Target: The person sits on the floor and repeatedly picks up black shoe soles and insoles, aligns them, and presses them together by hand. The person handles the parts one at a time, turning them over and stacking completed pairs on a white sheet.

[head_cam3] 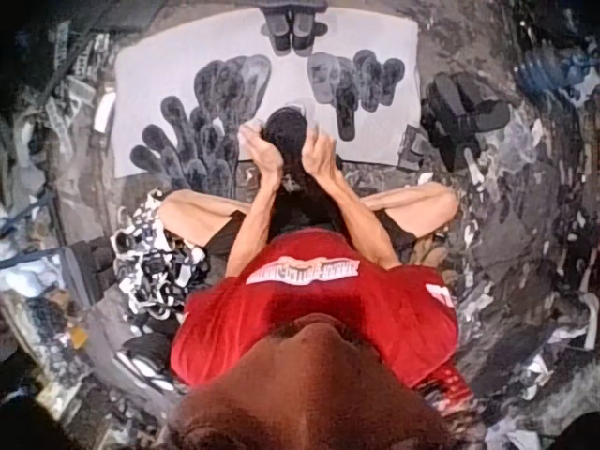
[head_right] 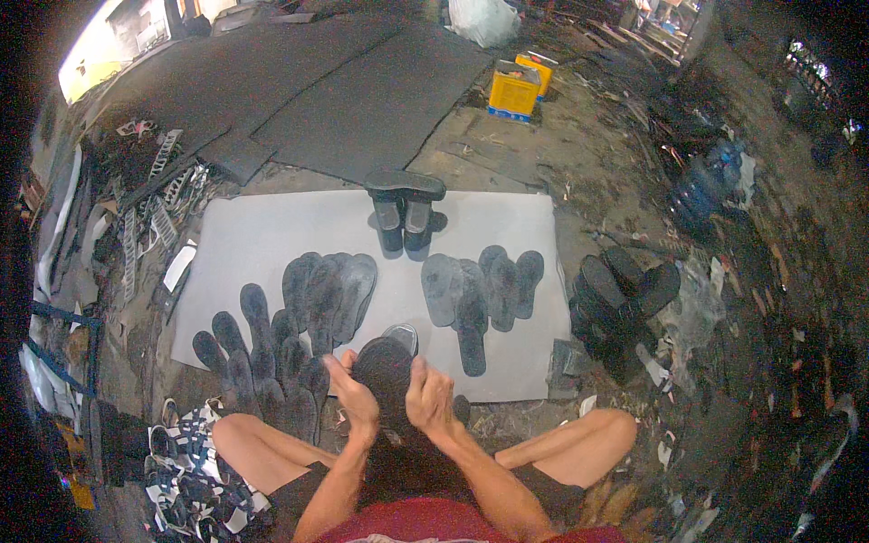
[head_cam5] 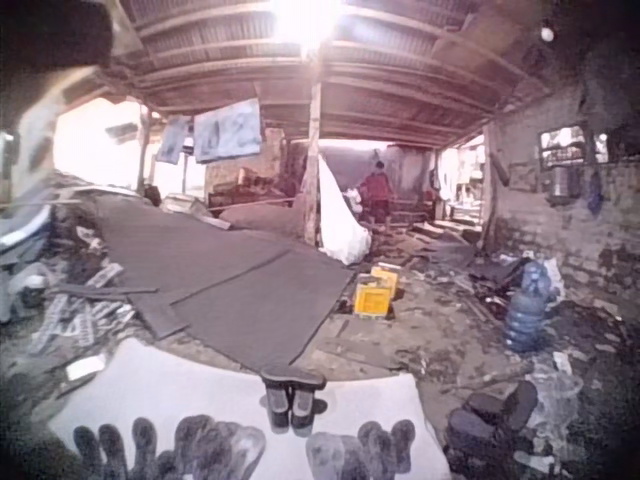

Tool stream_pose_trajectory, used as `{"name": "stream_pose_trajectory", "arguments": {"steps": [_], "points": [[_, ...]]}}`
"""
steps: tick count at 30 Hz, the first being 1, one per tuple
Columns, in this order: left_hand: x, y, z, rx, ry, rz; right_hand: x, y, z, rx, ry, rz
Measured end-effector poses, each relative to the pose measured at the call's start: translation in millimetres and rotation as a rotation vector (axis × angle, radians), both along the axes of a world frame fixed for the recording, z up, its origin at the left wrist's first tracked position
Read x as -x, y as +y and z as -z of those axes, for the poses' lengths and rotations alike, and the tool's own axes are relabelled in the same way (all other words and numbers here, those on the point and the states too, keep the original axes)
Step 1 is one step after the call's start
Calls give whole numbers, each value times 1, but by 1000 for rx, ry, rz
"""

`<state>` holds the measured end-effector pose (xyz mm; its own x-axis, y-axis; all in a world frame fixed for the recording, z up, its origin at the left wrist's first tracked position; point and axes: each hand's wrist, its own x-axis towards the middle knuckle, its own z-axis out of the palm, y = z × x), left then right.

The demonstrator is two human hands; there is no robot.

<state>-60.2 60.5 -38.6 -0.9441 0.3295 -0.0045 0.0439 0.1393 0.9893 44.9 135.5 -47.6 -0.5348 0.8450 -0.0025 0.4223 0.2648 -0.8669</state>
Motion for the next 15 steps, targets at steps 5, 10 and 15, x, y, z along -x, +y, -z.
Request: {"name": "stream_pose_trajectory", "arguments": {"steps": [5,10,15], "points": [[-33,-18,44,260,104,69,13,-16,18,-15,90,266],[-14,4,40,32,-10,-193,3,-45,16,-229,107,-4],[-46,-18,56,-13,75,109,12,-17,13,154,-14,166]]}}
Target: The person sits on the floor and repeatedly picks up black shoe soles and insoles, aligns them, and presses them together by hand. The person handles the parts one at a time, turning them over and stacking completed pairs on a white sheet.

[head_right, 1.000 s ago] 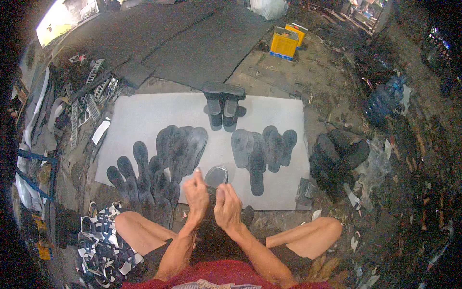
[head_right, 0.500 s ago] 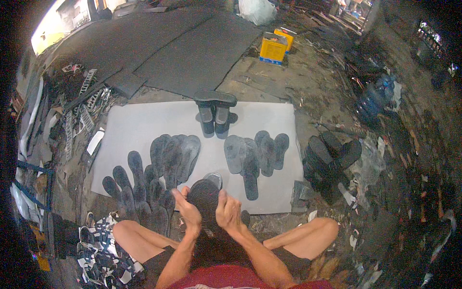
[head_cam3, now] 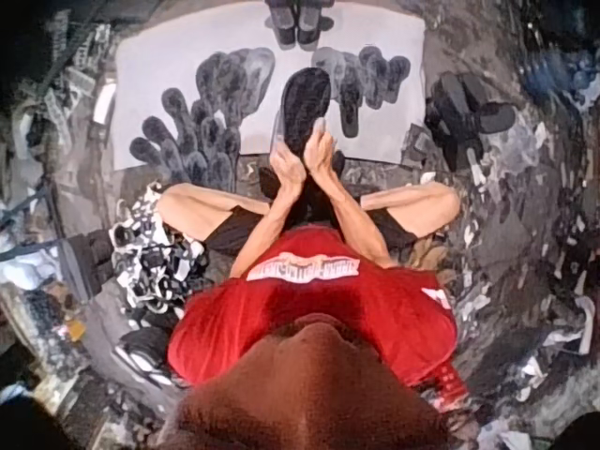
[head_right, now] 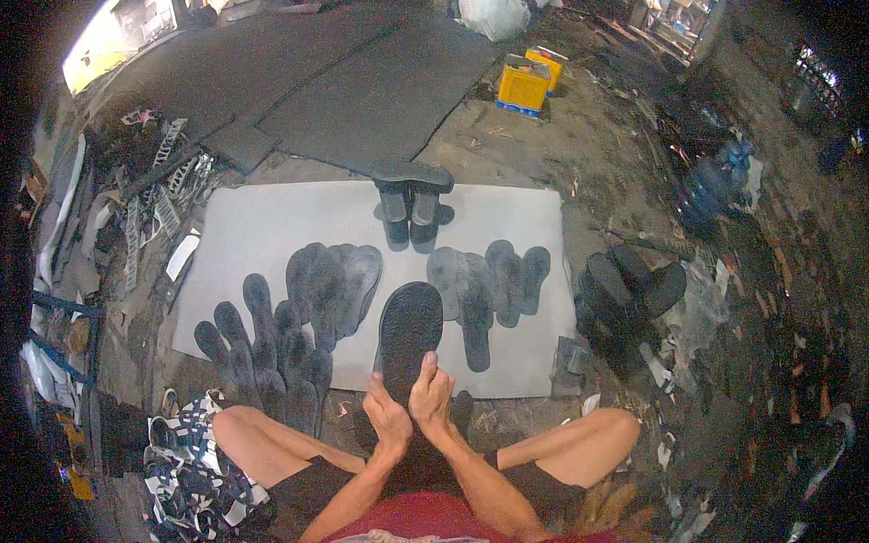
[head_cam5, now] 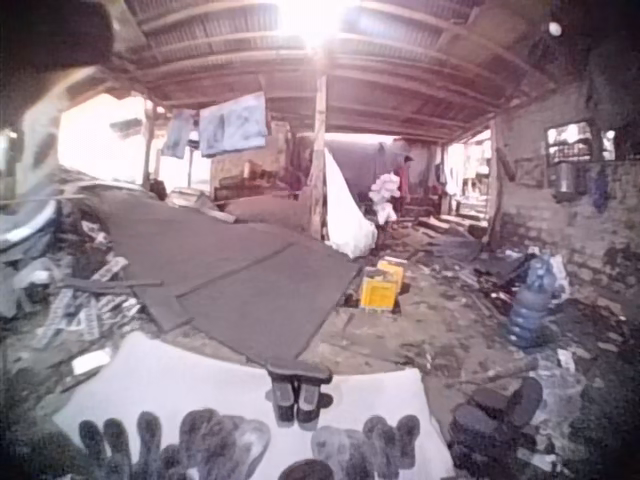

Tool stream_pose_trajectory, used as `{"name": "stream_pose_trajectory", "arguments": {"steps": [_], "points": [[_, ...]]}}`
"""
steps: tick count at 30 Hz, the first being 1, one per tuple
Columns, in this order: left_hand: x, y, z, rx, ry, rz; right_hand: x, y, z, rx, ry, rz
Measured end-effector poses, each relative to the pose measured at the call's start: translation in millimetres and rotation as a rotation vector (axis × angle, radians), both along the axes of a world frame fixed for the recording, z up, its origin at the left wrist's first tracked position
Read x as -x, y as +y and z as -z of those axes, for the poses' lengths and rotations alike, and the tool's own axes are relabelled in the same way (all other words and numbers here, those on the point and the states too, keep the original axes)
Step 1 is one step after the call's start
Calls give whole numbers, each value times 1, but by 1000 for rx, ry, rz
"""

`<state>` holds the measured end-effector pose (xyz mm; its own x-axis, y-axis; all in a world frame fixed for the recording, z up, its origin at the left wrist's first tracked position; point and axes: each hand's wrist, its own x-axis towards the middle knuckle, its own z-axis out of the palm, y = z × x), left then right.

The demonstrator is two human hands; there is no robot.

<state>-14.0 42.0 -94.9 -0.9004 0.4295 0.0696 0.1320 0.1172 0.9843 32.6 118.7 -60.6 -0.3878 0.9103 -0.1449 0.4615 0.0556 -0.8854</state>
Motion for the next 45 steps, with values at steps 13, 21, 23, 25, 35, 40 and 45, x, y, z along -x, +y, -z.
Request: {"name": "stream_pose_trajectory", "arguments": {"steps": [13,21,23,25,35,40,45], "points": [[20,16,-21,117,-518,-228,15,-11,42,69,160,4],[68,38,36,545,-138,264,18,67,100,644,549,-313],[81,33,47,432,-7,153,54,120,79,240,373,-454],[94,26,58,332,-182,76,97,188,45,-217,184,-505],[85,-13,82,505,-264,126,315,483,53,-712,-407,-645],[96,-32,96,438,-263,52,308,460,74,-809,-404,-614],[98,-17,71,458,-325,87,151,402,101,-735,-47,14]]}}
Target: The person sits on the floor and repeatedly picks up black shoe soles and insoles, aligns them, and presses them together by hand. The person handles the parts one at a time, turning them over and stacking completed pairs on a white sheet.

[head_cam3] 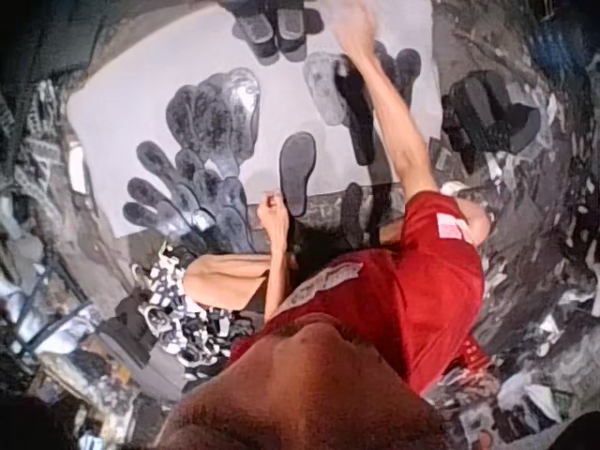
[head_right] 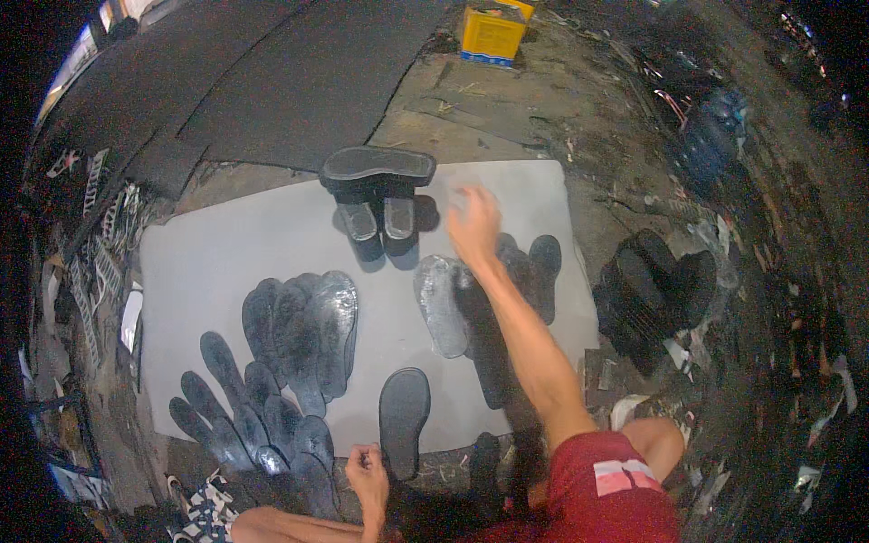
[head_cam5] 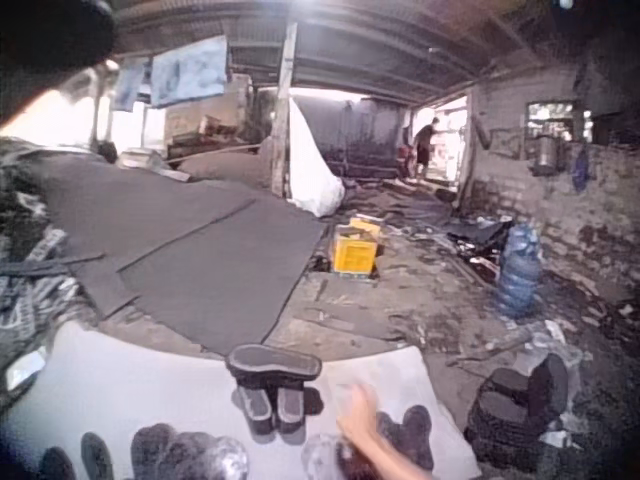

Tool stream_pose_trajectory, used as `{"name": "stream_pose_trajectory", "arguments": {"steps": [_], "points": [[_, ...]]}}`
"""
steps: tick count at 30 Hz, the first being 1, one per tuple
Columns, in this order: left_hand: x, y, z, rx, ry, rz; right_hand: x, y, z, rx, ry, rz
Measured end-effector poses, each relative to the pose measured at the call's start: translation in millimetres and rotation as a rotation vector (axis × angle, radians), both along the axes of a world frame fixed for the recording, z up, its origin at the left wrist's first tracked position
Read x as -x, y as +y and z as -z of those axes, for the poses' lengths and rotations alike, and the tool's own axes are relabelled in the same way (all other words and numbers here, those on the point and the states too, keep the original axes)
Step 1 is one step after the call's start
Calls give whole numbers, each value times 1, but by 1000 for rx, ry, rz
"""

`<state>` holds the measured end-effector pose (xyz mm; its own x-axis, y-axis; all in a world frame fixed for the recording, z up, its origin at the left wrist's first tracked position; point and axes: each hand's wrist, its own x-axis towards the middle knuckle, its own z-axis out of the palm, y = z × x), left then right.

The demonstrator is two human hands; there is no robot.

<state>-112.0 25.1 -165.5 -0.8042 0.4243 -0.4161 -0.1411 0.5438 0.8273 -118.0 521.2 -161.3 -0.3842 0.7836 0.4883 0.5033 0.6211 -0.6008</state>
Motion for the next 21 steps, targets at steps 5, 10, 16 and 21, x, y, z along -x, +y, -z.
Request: {"name": "stream_pose_trajectory", "arguments": {"steps": [5,10,16,21], "points": [[-9,-3,-18,-201,22,-53,-181,-77,112,382,-430,904],[-19,-19,-39,-109,151,32,-199,-80,118,651,-255,725],[-31,-26,-45,-103,221,84,-235,-38,114,419,-211,703],[-39,-41,-62,-63,263,105,-250,-30,-12,-84,-225,351]]}}
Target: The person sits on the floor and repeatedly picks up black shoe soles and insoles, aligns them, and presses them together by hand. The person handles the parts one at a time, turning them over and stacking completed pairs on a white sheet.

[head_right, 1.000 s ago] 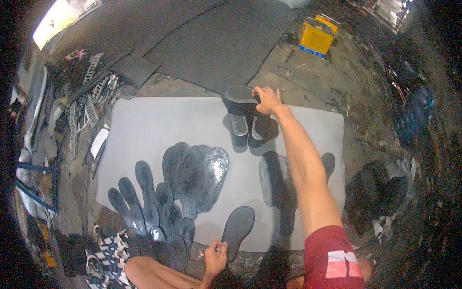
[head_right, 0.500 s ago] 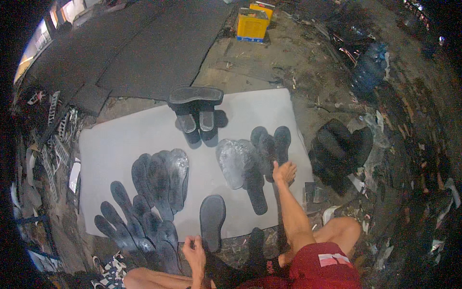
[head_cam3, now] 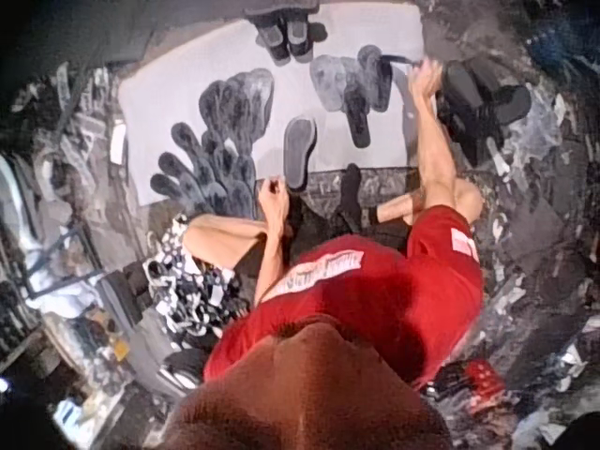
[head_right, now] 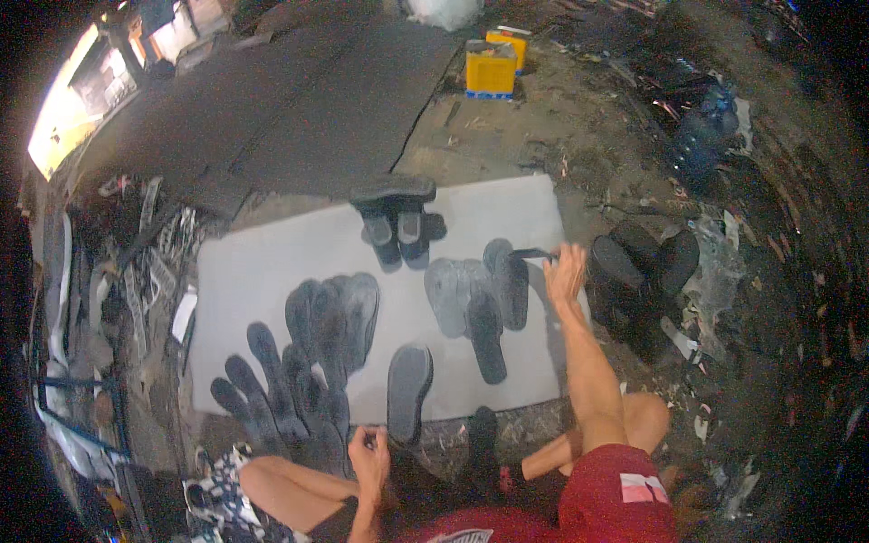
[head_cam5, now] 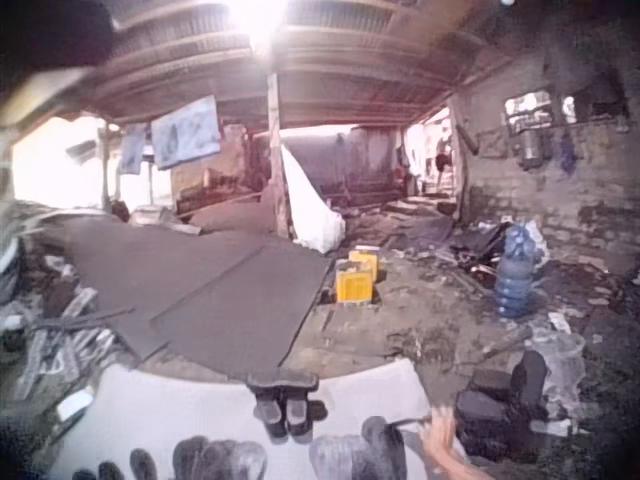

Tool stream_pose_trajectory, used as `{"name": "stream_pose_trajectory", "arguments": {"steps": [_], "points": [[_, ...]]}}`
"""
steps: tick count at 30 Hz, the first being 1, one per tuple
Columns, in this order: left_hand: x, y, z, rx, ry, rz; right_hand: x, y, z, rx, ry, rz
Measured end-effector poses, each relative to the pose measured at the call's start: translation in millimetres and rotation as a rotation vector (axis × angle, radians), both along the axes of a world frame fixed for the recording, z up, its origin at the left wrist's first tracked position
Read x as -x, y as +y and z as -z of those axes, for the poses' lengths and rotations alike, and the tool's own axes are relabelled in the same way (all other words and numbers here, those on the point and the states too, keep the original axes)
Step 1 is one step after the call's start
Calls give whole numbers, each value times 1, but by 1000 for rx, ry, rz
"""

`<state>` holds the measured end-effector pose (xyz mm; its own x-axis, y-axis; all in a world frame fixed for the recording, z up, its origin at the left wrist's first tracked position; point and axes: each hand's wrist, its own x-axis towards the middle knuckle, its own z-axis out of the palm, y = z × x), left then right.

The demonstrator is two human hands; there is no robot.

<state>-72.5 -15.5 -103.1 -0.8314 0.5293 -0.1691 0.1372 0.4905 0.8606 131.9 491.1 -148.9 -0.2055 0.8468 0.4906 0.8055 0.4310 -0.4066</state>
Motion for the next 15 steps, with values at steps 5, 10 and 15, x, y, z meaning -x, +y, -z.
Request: {"name": "stream_pose_trajectory", "arguments": {"steps": [5,10,15], "points": [[-22,48,-37,-141,275,207,27,-134,-138,169,172,-495],[-19,92,-137,-467,133,505,27,-282,-170,716,616,-687],[-21,92,-165,-445,-434,528,24,-347,-121,1371,1511,-738]]}}
